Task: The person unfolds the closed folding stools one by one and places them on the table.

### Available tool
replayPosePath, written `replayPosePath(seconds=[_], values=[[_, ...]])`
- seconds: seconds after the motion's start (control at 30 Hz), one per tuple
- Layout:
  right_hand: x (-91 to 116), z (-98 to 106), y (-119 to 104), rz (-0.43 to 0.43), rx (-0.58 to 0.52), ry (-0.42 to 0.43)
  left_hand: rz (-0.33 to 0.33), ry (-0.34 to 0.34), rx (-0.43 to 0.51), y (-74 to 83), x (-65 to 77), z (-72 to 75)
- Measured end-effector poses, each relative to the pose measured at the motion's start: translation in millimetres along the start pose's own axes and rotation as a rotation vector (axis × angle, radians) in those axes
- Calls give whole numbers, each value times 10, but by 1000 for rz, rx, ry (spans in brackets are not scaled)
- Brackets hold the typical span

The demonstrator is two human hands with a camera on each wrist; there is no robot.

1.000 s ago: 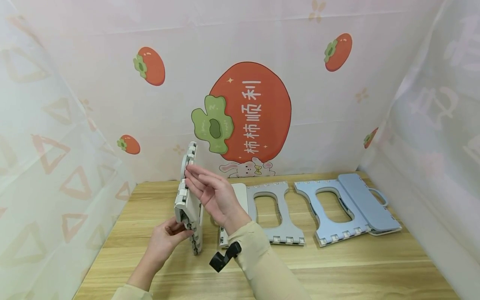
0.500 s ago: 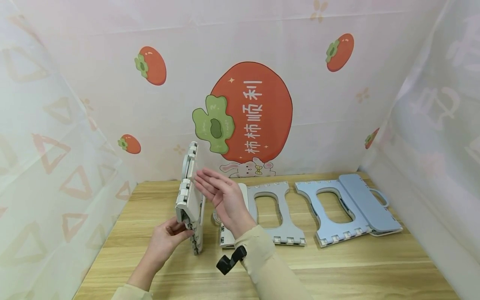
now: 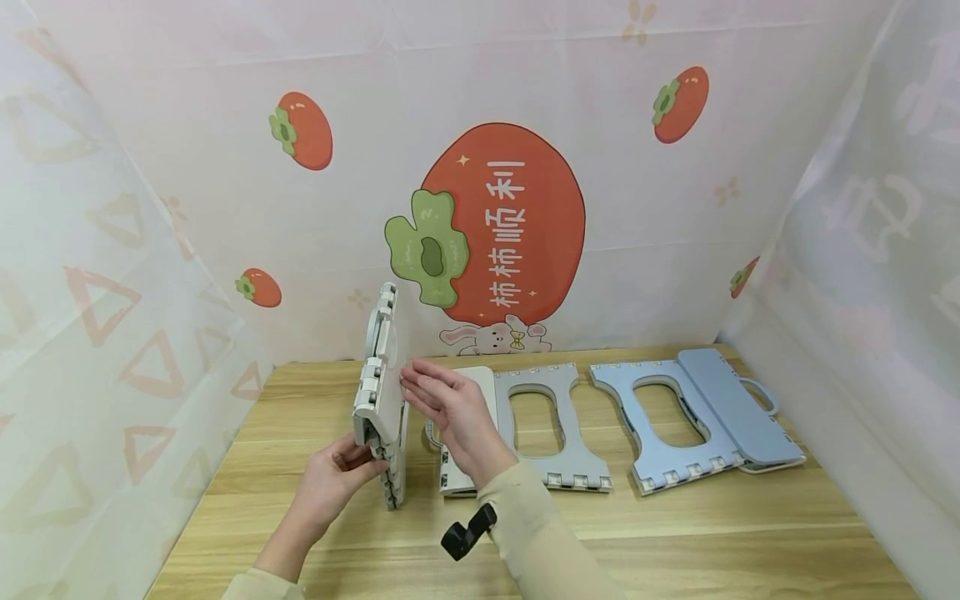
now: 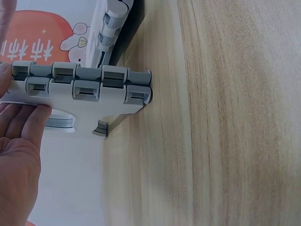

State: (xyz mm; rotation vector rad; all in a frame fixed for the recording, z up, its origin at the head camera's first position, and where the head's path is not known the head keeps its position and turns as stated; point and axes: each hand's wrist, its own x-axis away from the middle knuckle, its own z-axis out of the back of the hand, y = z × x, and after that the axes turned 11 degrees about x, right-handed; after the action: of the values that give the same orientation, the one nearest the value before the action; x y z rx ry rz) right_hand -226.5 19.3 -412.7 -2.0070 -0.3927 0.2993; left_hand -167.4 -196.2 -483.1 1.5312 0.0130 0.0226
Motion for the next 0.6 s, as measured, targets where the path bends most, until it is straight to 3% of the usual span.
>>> replayPosePath(seconds=[0.37,0.6], values=[[54,84,235,-96,211,24,-2,-5,0,24,13,-13],[101,126,383,-139,252,9,5,-13,20,42,17,-28]])
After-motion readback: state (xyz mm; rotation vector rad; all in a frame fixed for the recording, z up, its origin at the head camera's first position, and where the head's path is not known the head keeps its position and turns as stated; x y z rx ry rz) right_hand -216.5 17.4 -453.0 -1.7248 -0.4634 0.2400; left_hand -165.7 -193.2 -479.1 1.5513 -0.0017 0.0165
